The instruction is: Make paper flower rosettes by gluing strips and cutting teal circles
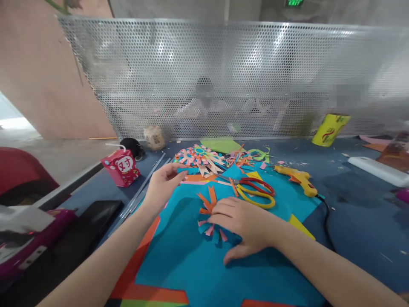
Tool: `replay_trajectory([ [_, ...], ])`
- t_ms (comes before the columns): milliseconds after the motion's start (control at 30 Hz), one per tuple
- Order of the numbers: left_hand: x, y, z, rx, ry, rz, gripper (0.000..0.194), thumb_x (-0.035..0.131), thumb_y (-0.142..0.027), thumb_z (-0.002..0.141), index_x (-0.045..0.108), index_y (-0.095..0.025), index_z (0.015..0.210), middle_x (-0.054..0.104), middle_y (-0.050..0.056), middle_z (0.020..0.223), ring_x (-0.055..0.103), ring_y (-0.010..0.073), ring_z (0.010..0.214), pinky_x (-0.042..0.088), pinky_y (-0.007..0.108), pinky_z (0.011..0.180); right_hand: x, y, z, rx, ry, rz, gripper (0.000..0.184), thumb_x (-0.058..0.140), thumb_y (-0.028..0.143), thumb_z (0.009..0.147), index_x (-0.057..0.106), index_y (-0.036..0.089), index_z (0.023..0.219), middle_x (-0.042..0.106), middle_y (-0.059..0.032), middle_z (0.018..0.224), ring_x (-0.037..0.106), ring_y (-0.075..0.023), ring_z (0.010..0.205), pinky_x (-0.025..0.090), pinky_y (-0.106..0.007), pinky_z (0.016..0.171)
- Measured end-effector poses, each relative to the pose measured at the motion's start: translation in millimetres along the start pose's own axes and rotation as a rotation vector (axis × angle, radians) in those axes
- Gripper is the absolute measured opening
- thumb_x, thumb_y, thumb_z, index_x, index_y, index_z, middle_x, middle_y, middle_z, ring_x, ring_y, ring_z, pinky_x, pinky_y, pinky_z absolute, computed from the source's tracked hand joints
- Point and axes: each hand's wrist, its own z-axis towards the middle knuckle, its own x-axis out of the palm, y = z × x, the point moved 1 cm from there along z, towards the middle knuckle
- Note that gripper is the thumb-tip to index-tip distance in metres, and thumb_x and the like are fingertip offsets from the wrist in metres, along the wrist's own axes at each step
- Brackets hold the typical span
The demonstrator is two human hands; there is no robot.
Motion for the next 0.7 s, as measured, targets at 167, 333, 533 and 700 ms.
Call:
replay_trajectory([
  [167, -0.1, -5.2, -1.8, -0.003, 0.017, -0.004, 0.019, 0.059, -0.026, 0.07, 0.063, -0.015, 0.084, 0.056, -0.001, 0.06, 0.052, 0.0117, 0.059, 0.038, 0.022, 0.056, -0.9, -14.1, -14.2, -0.043, -0.085, -0.14, 0.038, 0.053, 0.03, 0.082, 0.051, 0.014, 0.117, 0.061, -0.011, 0.112, 0.051, -0.0203, 0.11, 0.043, -0.034, 0.092],
  [333, 0.6, -6.7, -3.1, -0.021, 0.022, -0.032, 0.019, 0.061, -0.027, 0.068, 0.063, -0.016, 0.083, 0.057, -0.001, 0.061, 0.053, 0.0118, 0.06, 0.039, 0.022, 0.056, -2.0, -22.8, -20.3, -0.051, -0.113, -0.284, 0.036, 0.047, 0.022, 0.086, 0.049, 0.014, 0.121, 0.061, -0.01, 0.115, 0.055, -0.0189, 0.108, 0.049, -0.033, 0.088],
  [533, 1.1, -7.0, -2.8, -0.01, 0.037, -0.002, 0.018, 0.061, -0.028, 0.069, 0.064, -0.016, 0.082, 0.057, -0.001, 0.06, 0.053, 0.0115, 0.058, 0.039, 0.022, 0.056, 8.6, -20.8, -15.8, -0.037, -0.223, -0.412, 0.038, 0.051, 0.036, 0.083, 0.058, 0.013, 0.112, 0.065, -0.0116, 0.108, 0.06, -0.0227, 0.099, 0.052, -0.037, 0.083],
  [700, 1.2, -7.6, -3.0, -0.027, 0.024, 0.004, 0.02, 0.061, -0.027, 0.069, 0.063, -0.015, 0.085, 0.058, 0.0, 0.062, 0.054, 0.012, 0.06, 0.04, 0.022, 0.056, 10.0, -19.4, -13.7, -0.057, -0.328, -0.476, 0.021, 0.047, 0.014, 0.085, 0.064, 0.015, 0.096, 0.07, -0.008, 0.091, 0.066, -0.0196, 0.085, 0.055, -0.032, 0.075],
])
